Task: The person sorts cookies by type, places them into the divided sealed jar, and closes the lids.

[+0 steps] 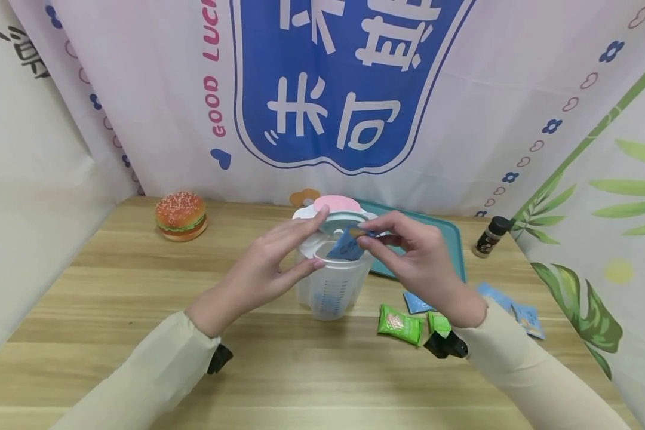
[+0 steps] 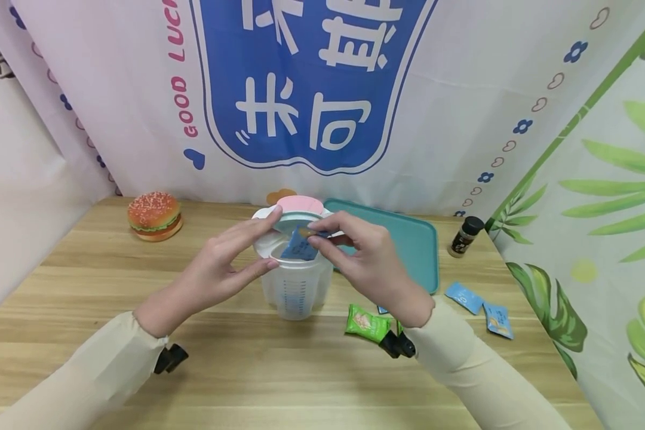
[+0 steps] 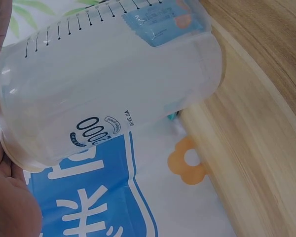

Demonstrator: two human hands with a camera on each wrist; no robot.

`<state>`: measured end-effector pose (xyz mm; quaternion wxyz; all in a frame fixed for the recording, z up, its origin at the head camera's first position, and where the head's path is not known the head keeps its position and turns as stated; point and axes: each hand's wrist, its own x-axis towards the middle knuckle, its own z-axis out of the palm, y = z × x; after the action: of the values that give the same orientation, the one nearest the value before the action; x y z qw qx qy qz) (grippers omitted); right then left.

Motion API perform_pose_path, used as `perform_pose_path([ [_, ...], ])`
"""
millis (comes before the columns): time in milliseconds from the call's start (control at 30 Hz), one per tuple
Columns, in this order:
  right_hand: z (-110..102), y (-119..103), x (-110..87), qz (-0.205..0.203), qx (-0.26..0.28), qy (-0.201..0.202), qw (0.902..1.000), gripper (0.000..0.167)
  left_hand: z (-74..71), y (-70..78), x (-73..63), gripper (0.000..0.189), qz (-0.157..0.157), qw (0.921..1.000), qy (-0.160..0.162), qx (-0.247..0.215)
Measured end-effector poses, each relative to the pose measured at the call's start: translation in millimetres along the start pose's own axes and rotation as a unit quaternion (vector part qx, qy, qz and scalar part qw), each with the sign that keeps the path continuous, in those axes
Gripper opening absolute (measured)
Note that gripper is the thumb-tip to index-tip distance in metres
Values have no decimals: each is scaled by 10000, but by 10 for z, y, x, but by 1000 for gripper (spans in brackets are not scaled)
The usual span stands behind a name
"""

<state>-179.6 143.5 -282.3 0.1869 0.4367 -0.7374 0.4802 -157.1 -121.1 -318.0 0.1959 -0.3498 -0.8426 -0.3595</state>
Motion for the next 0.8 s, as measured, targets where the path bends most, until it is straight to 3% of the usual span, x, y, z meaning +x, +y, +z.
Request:
perform_pose_path([
  [400, 48, 18, -42, -25, -336, -845, 9959, 23, 11, -11, -7, 78, 77, 9999, 61, -22],
  [800, 33, 12, -64, -275, -1056, -1416, 9839, 19, 21, -21, -7, 79, 131, 9999, 88, 3],
])
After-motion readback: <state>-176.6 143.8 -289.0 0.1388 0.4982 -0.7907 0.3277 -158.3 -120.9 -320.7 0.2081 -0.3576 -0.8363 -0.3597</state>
